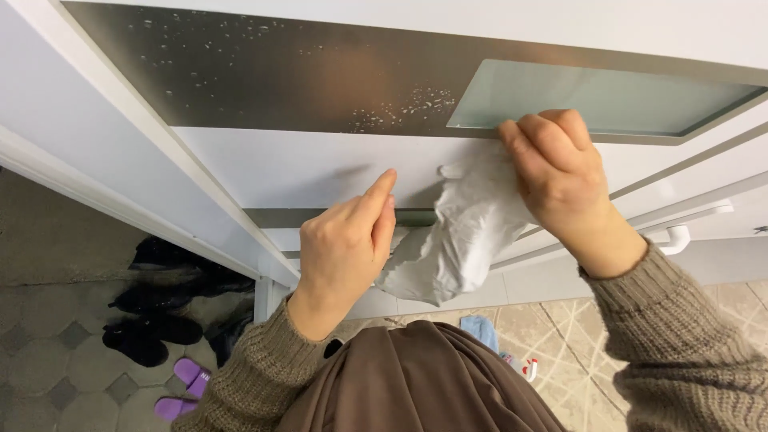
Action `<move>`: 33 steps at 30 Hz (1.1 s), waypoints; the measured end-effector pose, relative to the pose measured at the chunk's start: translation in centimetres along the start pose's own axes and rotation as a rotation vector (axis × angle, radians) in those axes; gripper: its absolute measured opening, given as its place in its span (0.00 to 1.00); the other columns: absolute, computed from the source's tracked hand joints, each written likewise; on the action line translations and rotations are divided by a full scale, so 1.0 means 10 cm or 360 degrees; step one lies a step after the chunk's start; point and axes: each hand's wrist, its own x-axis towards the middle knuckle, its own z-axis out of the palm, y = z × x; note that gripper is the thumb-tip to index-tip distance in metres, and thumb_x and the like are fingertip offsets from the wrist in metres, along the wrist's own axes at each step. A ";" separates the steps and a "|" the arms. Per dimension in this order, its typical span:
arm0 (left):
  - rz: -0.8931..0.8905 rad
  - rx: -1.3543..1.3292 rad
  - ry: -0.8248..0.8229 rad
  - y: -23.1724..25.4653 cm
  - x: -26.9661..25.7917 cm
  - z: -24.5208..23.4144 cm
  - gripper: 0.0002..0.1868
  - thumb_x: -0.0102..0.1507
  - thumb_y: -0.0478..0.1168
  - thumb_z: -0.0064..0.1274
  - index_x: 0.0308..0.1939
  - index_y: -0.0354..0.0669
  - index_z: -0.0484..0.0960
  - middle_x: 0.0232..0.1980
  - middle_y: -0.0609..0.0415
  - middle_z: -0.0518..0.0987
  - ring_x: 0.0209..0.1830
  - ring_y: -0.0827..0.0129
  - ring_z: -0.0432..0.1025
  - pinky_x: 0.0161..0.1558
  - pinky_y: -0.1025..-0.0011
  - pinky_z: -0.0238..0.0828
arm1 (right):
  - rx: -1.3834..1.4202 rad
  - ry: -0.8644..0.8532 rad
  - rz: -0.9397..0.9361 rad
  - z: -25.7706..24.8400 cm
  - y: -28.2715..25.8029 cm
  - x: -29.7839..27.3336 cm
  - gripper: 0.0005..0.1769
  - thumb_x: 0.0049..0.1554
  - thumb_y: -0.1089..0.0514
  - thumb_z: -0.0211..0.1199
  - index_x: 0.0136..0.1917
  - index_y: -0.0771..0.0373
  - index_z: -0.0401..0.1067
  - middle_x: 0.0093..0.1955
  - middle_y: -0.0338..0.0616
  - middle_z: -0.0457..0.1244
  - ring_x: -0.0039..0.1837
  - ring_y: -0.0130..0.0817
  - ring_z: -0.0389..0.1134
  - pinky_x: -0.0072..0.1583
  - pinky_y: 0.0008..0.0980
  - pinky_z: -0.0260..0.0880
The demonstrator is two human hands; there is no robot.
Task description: The person cleans the glass and metal panels of a door using a spray bottle and a cloth.
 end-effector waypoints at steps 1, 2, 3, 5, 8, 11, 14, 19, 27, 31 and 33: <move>-0.0009 0.0008 -0.0002 -0.01 -0.03 -0.04 0.13 0.68 0.34 0.53 0.56 0.41 0.85 0.18 0.59 0.76 0.15 0.71 0.70 0.19 0.77 0.66 | 0.0031 0.0026 0.0045 -0.02 0.03 -0.08 0.10 0.68 0.73 0.57 0.47 0.71 0.79 0.44 0.48 0.63 0.44 0.42 0.65 0.51 0.37 0.73; -0.0011 0.0012 -0.0006 0.00 -0.03 -0.05 0.13 0.68 0.34 0.53 0.56 0.41 0.85 0.18 0.59 0.76 0.15 0.71 0.70 0.19 0.77 0.66 | 0.0036 0.0027 0.0048 0.04 -0.03 -0.04 0.10 0.68 0.73 0.57 0.47 0.71 0.79 0.44 0.48 0.63 0.44 0.42 0.65 0.51 0.37 0.73; -0.0013 -0.0016 -0.0015 0.02 -0.01 -0.06 0.13 0.68 0.34 0.53 0.56 0.41 0.85 0.19 0.58 0.77 0.16 0.71 0.71 0.19 0.77 0.66 | 0.0081 0.0104 0.0075 0.10 -0.08 0.00 0.11 0.68 0.71 0.57 0.47 0.70 0.79 0.43 0.49 0.63 0.44 0.44 0.65 0.50 0.38 0.73; -0.0012 -0.0044 -0.0025 0.07 0.04 -0.04 0.13 0.68 0.34 0.53 0.56 0.40 0.85 0.20 0.57 0.78 0.17 0.71 0.72 0.19 0.77 0.67 | 0.0124 0.0183 0.0103 0.19 -0.20 0.14 0.12 0.69 0.69 0.56 0.47 0.69 0.79 0.43 0.49 0.63 0.44 0.45 0.65 0.49 0.40 0.72; 0.0074 -0.0015 0.0009 0.13 0.12 0.04 0.13 0.68 0.35 0.54 0.55 0.43 0.85 0.21 0.58 0.78 0.18 0.69 0.73 0.20 0.74 0.68 | 0.0130 0.0243 0.0109 0.23 -0.30 0.29 0.13 0.67 0.71 0.53 0.45 0.69 0.78 0.42 0.47 0.61 0.42 0.42 0.64 0.49 0.35 0.73; 0.0064 -0.0061 -0.0011 0.14 0.11 0.04 0.12 0.69 0.36 0.53 0.55 0.43 0.85 0.21 0.57 0.79 0.18 0.70 0.73 0.20 0.76 0.68 | 0.0019 0.0048 0.0006 0.09 -0.16 0.13 0.10 0.66 0.71 0.58 0.45 0.68 0.79 0.43 0.49 0.64 0.45 0.46 0.68 0.51 0.37 0.73; 0.0014 -0.0053 -0.0015 0.10 0.07 0.02 0.12 0.68 0.35 0.53 0.55 0.42 0.86 0.20 0.58 0.78 0.18 0.71 0.73 0.21 0.77 0.69 | 0.0009 0.0057 -0.0020 0.06 -0.04 0.02 0.09 0.66 0.72 0.60 0.47 0.71 0.80 0.43 0.49 0.63 0.44 0.43 0.66 0.51 0.36 0.74; 0.0080 -0.0062 0.0011 0.19 0.12 0.09 0.11 0.68 0.36 0.54 0.53 0.43 0.86 0.21 0.58 0.78 0.19 0.69 0.74 0.20 0.74 0.68 | 0.0169 0.0232 0.0059 0.22 -0.32 0.35 0.12 0.67 0.70 0.56 0.45 0.68 0.78 0.42 0.48 0.63 0.42 0.42 0.65 0.48 0.35 0.72; 0.0020 -0.0074 0.0002 0.20 0.11 0.00 0.11 0.68 0.34 0.53 0.53 0.40 0.86 0.20 0.57 0.77 0.17 0.71 0.73 0.20 0.77 0.69 | 0.0094 0.0101 0.0002 0.02 -0.04 0.05 0.10 0.68 0.70 0.60 0.47 0.71 0.80 0.43 0.50 0.65 0.43 0.44 0.67 0.50 0.37 0.73; 0.0105 -0.0050 0.0026 0.31 0.17 0.09 0.10 0.67 0.36 0.55 0.52 0.44 0.86 0.21 0.57 0.78 0.19 0.68 0.74 0.20 0.73 0.68 | 0.0094 0.0161 -0.0057 0.13 -0.15 0.17 0.12 0.67 0.68 0.56 0.47 0.66 0.80 0.43 0.48 0.64 0.43 0.43 0.67 0.50 0.34 0.73; 0.0110 -0.0055 0.0011 0.33 0.19 0.08 0.11 0.68 0.35 0.55 0.52 0.43 0.86 0.21 0.57 0.78 0.18 0.68 0.74 0.20 0.73 0.69 | 0.0083 0.0065 -0.0055 -0.08 0.07 -0.08 0.12 0.68 0.68 0.55 0.48 0.69 0.80 0.43 0.50 0.64 0.45 0.46 0.68 0.50 0.38 0.73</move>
